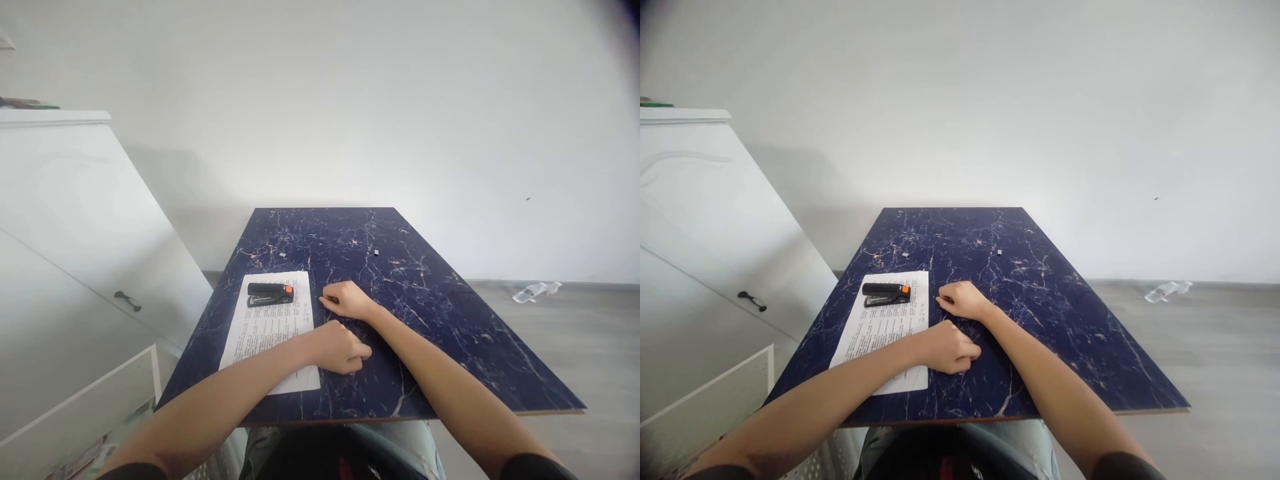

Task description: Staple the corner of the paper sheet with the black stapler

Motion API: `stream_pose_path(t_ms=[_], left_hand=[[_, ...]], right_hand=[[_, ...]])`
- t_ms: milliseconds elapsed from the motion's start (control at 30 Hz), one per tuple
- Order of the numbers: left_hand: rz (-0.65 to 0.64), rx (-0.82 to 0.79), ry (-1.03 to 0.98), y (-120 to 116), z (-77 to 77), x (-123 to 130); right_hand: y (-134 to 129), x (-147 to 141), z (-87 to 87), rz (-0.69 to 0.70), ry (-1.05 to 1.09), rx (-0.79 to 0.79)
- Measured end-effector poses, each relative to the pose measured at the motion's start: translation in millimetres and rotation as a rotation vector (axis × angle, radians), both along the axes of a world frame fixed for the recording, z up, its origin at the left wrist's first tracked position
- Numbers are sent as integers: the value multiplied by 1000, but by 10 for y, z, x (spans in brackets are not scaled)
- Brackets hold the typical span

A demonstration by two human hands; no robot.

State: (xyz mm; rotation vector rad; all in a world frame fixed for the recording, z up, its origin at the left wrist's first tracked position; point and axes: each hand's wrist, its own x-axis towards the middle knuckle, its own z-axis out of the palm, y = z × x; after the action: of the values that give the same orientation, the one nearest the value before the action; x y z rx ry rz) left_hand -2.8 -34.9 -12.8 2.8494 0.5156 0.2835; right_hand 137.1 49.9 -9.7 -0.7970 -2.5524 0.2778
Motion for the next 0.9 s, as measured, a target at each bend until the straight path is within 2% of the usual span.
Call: stream_pose_path(t_ms=[900], left_hand=[[-3, -6, 10, 0, 5, 6]], right_hand=[[4, 6, -11, 6, 12, 7]])
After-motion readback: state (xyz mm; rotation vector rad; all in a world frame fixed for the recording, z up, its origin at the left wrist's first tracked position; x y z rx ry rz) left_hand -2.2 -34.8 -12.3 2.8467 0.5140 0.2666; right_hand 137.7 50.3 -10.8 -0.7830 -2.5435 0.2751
